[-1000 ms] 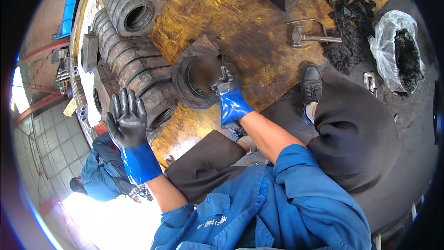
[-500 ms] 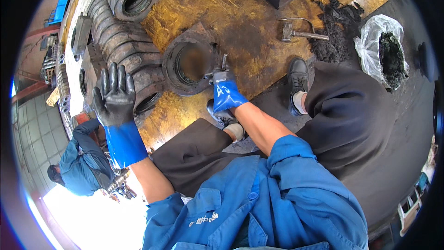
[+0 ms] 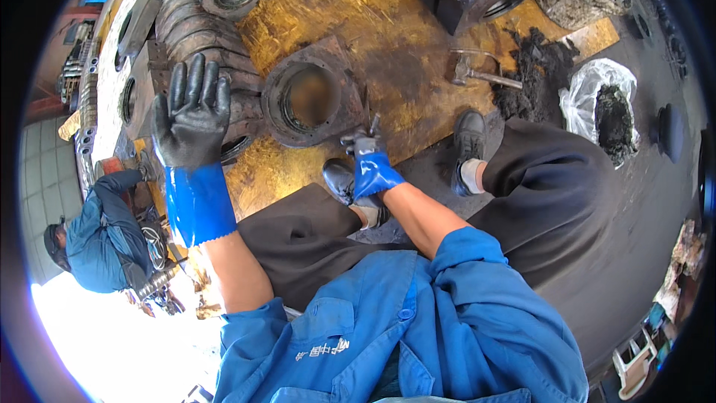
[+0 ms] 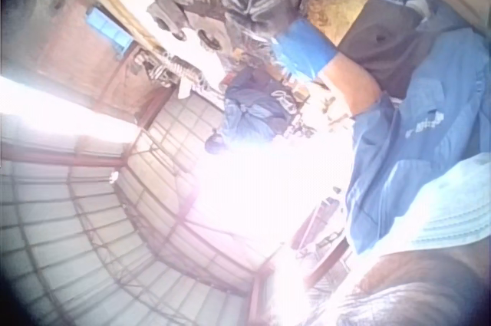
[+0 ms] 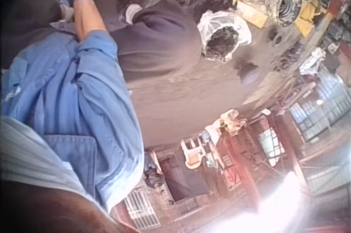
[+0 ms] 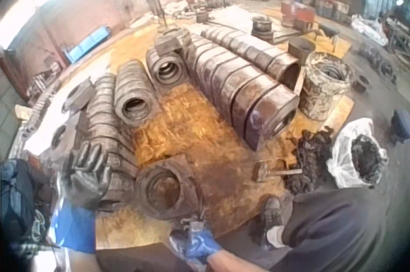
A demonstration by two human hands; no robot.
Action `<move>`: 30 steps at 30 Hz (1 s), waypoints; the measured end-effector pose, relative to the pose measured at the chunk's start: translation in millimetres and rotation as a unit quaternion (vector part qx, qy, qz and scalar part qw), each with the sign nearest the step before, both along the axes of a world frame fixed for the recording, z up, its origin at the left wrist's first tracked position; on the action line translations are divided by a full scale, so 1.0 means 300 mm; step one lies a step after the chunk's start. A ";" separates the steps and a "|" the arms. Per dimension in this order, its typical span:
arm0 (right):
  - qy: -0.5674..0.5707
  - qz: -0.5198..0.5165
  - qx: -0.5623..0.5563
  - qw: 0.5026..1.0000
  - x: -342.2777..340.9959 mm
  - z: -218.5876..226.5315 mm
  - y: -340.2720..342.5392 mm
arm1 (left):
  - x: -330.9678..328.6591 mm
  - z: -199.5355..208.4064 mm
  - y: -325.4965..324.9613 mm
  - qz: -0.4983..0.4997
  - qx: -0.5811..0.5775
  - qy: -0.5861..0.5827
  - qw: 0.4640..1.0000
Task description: The person uses a chisel and hammer to scrape and clean the inside of a large, circular metal part. They repeatedly strike the chisel to remove debris and then use their gloved hands to wipe away the loosened material.
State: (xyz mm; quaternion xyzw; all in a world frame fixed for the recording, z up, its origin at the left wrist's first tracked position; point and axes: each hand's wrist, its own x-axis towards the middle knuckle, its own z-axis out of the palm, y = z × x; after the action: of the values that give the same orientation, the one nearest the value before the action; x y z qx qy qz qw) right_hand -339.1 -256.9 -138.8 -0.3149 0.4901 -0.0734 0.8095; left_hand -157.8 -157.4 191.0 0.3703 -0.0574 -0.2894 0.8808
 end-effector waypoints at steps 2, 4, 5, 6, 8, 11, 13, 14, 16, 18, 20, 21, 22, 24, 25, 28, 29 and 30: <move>0.042 0.017 0.021 0.999 -0.017 0.005 -0.018 | 0.011 -0.006 0.001 0.015 -0.005 0.011 1.000; 0.105 0.070 0.020 0.992 -0.057 0.011 -0.026 | 0.027 -0.018 0.015 -0.002 -0.023 0.009 1.000; 0.136 0.096 0.018 0.986 -0.068 0.013 -0.037 | 0.040 -0.023 0.019 -0.011 -0.031 0.008 0.999; 0.123 0.105 -0.013 0.987 -0.093 0.000 -0.075 | 0.038 -0.034 -0.016 -0.015 -0.042 0.025 0.999; 0.090 0.133 -0.067 0.985 -0.129 -0.010 -0.100 | 0.023 -0.023 -0.060 -0.005 -0.027 0.011 1.000; 0.072 0.191 -0.069 0.976 -0.124 0.054 -0.166 | 0.009 -0.010 -0.083 0.005 -0.022 0.004 1.000; 0.054 0.218 -0.124 0.966 -0.150 0.066 -0.246 | 0.013 -0.016 -0.097 -0.002 -0.036 0.006 0.999; 0.047 0.257 -0.119 0.958 -0.156 0.047 -0.312 | 0.018 -0.017 -0.100 -0.008 -0.047 0.007 0.999; 0.032 0.307 -0.177 0.934 -0.149 0.139 -0.402 | 0.021 -0.020 -0.083 -0.013 -0.066 0.010 0.998; 0.144 0.414 -0.152 0.886 -0.077 0.287 -0.498 | 0.028 -0.013 -0.054 -0.003 -0.075 0.007 0.997; 0.083 0.347 -0.103 0.928 -0.019 0.319 -0.530 | 0.032 0.038 -0.027 0.020 -0.067 -0.016 0.997; 0.093 0.297 -0.059 0.948 -0.034 0.283 -0.606 | 0.026 -0.006 -0.076 0.017 -0.073 0.001 0.997; 0.086 0.305 -0.036 0.948 -0.010 0.275 -0.645 | 0.024 0.004 -0.088 0.025 -0.069 0.003 0.997; 0.088 0.286 -0.021 0.954 0.040 0.271 -0.673 | 0.036 0.004 -0.091 0.036 -0.064 0.005 0.997; 0.088 0.276 -0.012 0.957 0.064 0.278 -0.676 | 0.041 0.002 -0.091 0.038 -0.062 0.005 0.997; 0.102 0.293 -0.005 0.951 0.134 0.315 -0.687 | 0.059 -0.010 -0.066 0.052 -0.119 0.041 0.991; 0.110 0.305 -0.005 0.946 0.159 0.327 -0.686 | 0.067 -0.006 -0.043 0.045 -0.120 0.040 0.991; 0.110 0.332 -0.034 0.936 0.167 0.348 -0.685 | 0.071 -0.006 -0.035 0.034 -0.122 0.043 0.991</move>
State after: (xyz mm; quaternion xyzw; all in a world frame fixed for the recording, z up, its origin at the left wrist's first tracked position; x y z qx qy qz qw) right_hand -288.9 -462.5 -34.5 -0.4934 0.4410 0.2177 0.7175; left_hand -136.4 -167.8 189.3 0.2492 -0.0418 -0.2660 0.9303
